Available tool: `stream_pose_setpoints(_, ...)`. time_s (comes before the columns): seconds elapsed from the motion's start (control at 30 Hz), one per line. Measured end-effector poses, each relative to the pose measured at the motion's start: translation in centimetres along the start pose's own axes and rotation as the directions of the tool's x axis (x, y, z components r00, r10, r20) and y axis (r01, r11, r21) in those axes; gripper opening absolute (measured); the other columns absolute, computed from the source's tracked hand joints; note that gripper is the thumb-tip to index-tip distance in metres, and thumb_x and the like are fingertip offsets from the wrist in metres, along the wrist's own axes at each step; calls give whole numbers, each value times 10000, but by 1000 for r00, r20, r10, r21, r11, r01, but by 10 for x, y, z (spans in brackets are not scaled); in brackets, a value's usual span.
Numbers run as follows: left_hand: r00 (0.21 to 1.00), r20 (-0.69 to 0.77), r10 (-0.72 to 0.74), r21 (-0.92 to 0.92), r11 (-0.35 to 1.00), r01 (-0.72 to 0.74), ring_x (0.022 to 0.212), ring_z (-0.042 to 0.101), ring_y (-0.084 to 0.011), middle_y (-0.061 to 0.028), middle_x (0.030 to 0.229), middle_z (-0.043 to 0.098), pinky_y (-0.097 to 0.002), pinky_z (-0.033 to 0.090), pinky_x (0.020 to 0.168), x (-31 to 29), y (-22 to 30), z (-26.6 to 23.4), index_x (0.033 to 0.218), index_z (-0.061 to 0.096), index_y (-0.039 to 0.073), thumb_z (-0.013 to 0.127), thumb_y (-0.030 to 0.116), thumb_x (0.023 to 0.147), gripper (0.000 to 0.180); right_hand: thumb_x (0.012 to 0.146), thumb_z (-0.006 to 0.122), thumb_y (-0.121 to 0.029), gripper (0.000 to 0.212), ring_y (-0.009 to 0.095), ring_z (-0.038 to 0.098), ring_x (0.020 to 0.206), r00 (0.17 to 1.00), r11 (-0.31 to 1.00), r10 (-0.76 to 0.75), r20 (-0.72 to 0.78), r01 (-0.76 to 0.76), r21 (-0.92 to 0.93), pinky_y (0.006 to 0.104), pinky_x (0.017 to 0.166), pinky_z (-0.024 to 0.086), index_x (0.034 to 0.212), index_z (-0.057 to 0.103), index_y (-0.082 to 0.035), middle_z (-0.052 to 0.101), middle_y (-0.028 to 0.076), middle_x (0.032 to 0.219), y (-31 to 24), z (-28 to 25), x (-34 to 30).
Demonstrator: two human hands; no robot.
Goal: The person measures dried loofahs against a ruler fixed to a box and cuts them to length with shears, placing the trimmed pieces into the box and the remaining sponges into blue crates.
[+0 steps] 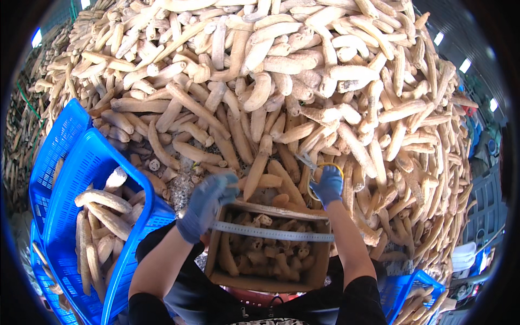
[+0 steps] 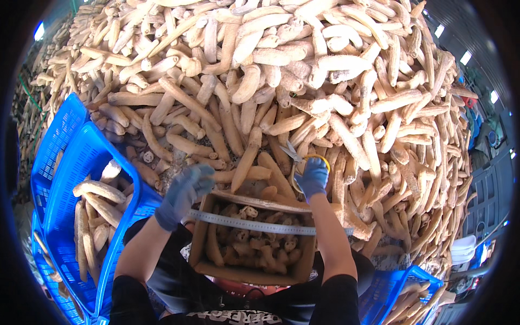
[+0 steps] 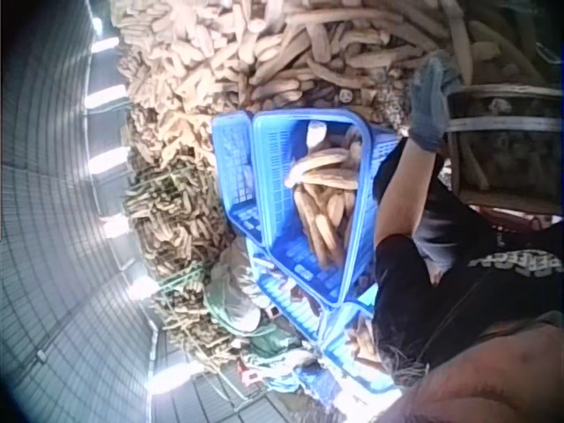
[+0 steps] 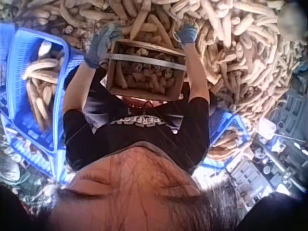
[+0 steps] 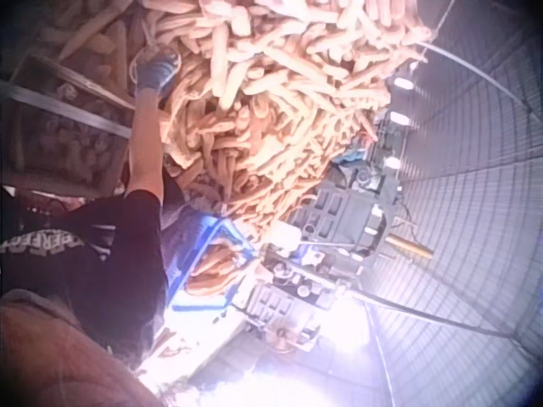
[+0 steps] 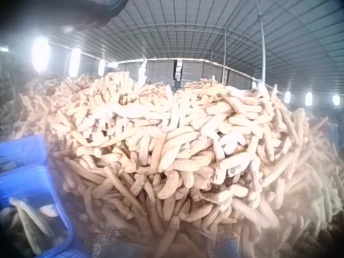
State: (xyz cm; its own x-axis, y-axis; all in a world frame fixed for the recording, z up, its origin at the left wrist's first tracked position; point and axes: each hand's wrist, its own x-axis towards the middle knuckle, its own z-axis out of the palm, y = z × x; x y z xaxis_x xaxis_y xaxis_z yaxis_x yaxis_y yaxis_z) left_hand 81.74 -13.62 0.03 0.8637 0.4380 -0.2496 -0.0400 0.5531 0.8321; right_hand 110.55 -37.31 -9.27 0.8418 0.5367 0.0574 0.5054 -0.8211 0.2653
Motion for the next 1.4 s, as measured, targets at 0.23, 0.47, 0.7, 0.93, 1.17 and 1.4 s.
stream_pose_setpoints(0.23,991,-39,-129,228,964,134,934,580,-154,-77,1088,608,-318,469,827,19,-10,-2,1194,523,35,498,329,941,388,803,569,-335,314,225,547,982,1000,911,-13,8,16,-411,409,800,414,1041,597,-133,578,53,1018,-40,91,142)
stream_pose_setpoints(0.47,987,-14,-160,274,949,158,939,590,-166,-77,1083,606,-326,465,849,29,-7,-4,1187,519,34,520,350,930,407,842,556,-292,236,219,618,797,957,990,-110,-267,83,-111,359,671,485,922,613,-78,624,92,880,-19,98,144)
stream_pose_setpoints(0.7,997,78,27,509,859,-63,989,573,-154,-79,1110,591,-317,450,872,28,-26,-10,1214,496,26,556,278,917,394,818,657,-275,391,210,603,764,995,39,93,-36,32,999,309,660,501,1096,514,-39,596,95,918,93,3,-3)
stream_pose_setpoints(0.93,628,493,602,864,-250,-438,1230,392,-373,-202,1328,406,-470,297,1038,5,-18,35,1312,408,70,647,301,809,602,896,519,-485,536,152,616,755,964,-587,-137,229,-265,765,279,630,529,1140,509,-7,609,99,951,87,-59,-172)
stream_pose_setpoints(1.17,466,719,516,684,-643,-344,1283,338,-339,-126,1376,346,-543,256,1047,-10,-45,52,1340,393,246,615,349,794,598,905,551,-378,514,183,632,841,938,-514,-274,214,-331,791,274,707,542,1211,479,28,610,140,1040,48,-57,-254)
stream_pose_setpoints(1.4,758,568,320,634,-757,-156,1271,368,-314,-114,1361,396,-525,253,1055,-6,-62,35,1394,320,196,482,170,871,548,907,500,-455,479,330,648,809,765,-704,-584,270,-643,302,413,629,572,1122,514,-26,614,187,1036,25,-20,-290)
